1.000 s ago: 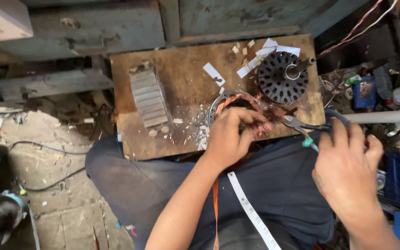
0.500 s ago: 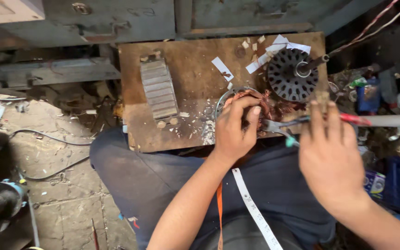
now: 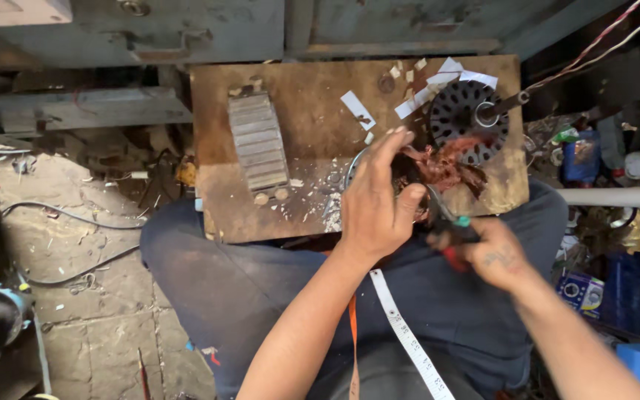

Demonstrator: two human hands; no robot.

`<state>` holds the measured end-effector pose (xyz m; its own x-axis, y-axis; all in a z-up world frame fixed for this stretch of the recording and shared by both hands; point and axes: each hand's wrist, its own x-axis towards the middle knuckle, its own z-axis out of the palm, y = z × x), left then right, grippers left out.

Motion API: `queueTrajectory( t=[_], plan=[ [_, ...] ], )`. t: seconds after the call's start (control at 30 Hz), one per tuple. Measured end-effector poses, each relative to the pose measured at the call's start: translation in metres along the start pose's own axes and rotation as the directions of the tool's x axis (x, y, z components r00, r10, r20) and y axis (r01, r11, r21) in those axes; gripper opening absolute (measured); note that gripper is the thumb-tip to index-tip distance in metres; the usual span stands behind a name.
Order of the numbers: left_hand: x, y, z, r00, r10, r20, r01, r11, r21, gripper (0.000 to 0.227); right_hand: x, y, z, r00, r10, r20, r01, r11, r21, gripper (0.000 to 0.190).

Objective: The person uses pliers to pull and cut copper windings from a motor stator core. They repeatedly rotate the stator and extract wire bundles, placing the removed copper on the workbench.

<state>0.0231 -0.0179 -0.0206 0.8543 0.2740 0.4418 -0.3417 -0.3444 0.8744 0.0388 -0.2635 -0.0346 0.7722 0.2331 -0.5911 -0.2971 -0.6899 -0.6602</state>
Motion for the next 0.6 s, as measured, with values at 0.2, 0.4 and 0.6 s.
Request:
queueTrajectory(
  t=[0.2, 0.4, 0.6],
  plan=[
    [-0.004, -0.003, 0.006, 0.998, -0.048, 0.034, 0.047, 0.998, 0.045, 0.048, 0.017, 0.035, -0.001, 0.963, -0.159, 0.218, 0.045, 0.892, 0.450, 0.020],
    [-0.001, -0.003, 0.018, 1.000, -0.020, 0.021, 0.013, 0.959, 0.282, 0.047, 0.020, 0.038, 0.003, 0.910, -0.312, 0.274, 0.104, 0.811, 0.576, 0.004],
    [-0.005, -0.005, 0.010, 0.999, 0.020, -0.028, -0.010, 0.945, 0.326, 0.056, -0.010, 0.029, 0.022, 0.950, -0.287, 0.122, 0.204, 0.867, 0.455, 0.008]
  ],
)
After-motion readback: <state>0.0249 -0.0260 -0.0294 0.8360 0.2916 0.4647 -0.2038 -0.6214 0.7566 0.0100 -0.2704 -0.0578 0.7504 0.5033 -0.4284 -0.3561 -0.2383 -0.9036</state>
